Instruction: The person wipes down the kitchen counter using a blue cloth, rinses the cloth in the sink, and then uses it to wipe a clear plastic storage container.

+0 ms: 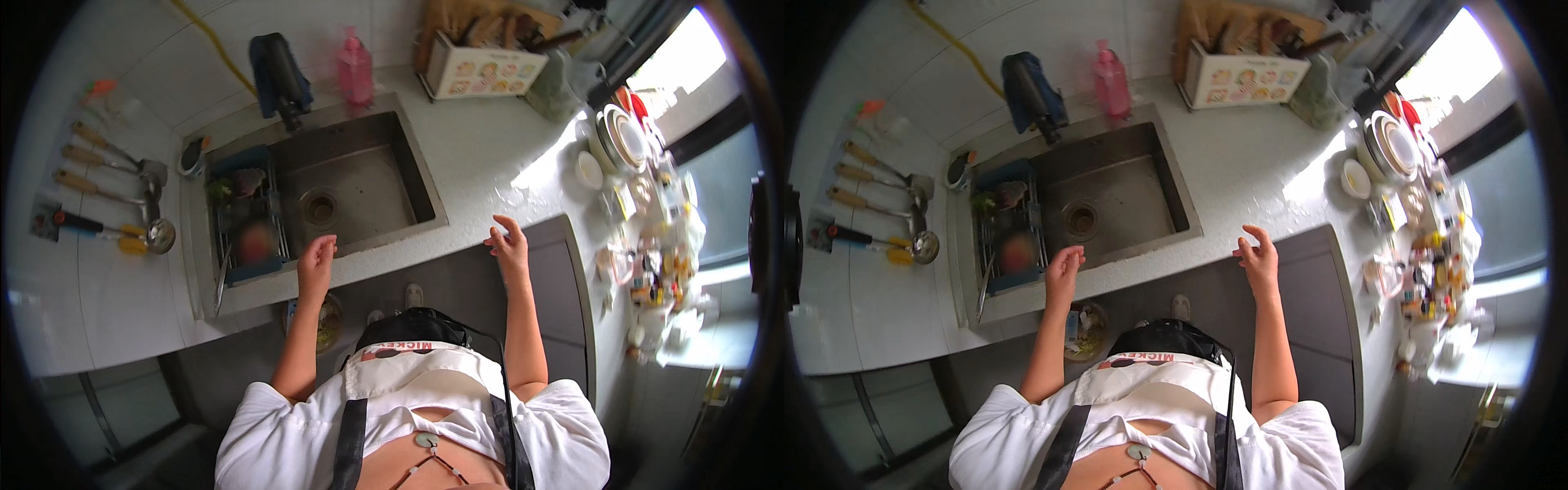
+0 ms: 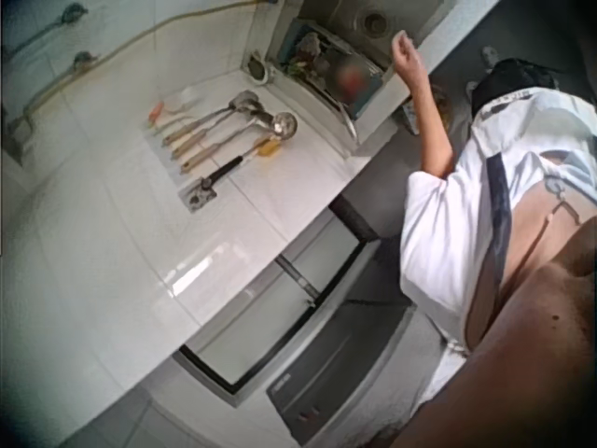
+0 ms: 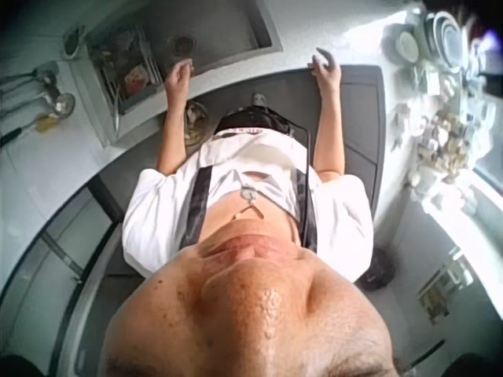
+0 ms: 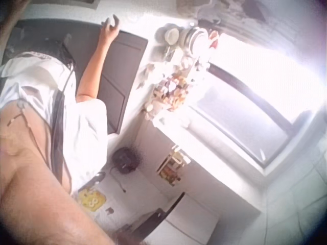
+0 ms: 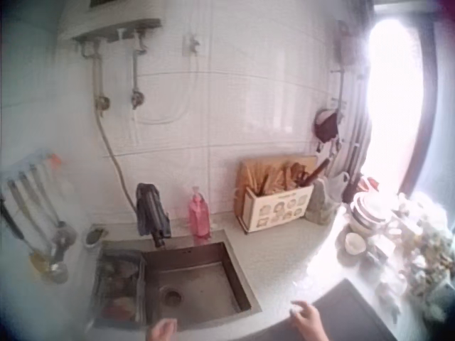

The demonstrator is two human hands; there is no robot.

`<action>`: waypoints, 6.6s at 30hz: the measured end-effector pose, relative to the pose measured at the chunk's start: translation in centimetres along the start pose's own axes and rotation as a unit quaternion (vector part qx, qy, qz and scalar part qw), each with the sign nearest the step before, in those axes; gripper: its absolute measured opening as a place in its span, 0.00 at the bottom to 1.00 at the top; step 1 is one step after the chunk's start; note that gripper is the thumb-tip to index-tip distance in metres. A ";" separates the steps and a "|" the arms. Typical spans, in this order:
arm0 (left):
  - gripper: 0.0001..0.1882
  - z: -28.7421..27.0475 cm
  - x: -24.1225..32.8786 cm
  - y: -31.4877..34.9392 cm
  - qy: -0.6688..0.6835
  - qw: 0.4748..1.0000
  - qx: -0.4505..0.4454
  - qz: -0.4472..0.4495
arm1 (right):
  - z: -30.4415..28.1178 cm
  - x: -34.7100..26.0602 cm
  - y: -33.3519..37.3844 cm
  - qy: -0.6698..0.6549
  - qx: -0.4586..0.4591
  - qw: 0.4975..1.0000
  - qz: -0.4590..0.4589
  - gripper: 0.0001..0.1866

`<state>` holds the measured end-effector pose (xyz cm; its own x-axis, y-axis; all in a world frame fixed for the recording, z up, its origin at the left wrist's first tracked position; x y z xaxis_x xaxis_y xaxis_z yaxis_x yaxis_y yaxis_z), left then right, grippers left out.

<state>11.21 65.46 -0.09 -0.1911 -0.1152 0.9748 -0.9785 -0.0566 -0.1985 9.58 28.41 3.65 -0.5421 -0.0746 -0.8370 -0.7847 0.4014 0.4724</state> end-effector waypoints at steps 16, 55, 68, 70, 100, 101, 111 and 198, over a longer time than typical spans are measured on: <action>0.09 -5.1 2.7 6.5 -0.077 0.945 0.315 0.052 | 28.8 -20.6 -10.1 0.247 -0.214 0.785 -0.527 0.21; 0.10 -5.2 2.5 4.4 0.085 0.992 0.098 0.001 | -5.0 -22.8 2.5 -0.453 -0.309 0.806 -0.221 0.09; 0.11 5.1 2.0 0.4 0.107 0.993 -0.019 -0.035 | -19.3 -11.7 -2.7 -0.531 -0.260 0.778 -0.212 0.07; 0.10 7.0 2.1 -0.1 0.106 0.993 -0.013 -0.044 | -20.1 -13.5 -1.5 -0.536 -0.222 0.776 -0.249 0.05; 0.12 28.4 0.8 -0.2 0.013 0.993 -0.060 -0.098 | -20.0 7.6 -26.9 0.438 0.190 0.843 -0.247 0.23; 0.11 28.7 0.7 -0.2 0.014 0.992 -0.066 -0.102 | -20.8 8.2 -26.6 0.429 0.211 0.843 -0.245 0.22; 0.11 28.5 0.1 -0.6 0.011 0.994 -0.066 -0.092 | -26.5 12.8 -20.7 0.365 0.308 0.853 -0.211 0.20; 0.11 17.2 -1.1 -0.7 -0.012 0.972 0.175 -0.159 | 4.6 -3.8 -31.2 0.317 -0.008 0.836 -0.447 0.25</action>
<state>13.46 48.61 -2.80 0.1224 -0.0602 0.9907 -0.9007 -0.4260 0.0854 37.49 20.33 -9.21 0.2174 -0.8092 -0.5458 -0.9628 -0.0859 -0.2561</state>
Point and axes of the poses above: each hand's wrist, its own y-axis away from the middle knuckle, its own z-axis out of the palm, x = y × z, the point moved 2 cm from there along -y, towards the middle knuckle, and after that the axes turned 15 degrees about z, right-handed, at the moved point
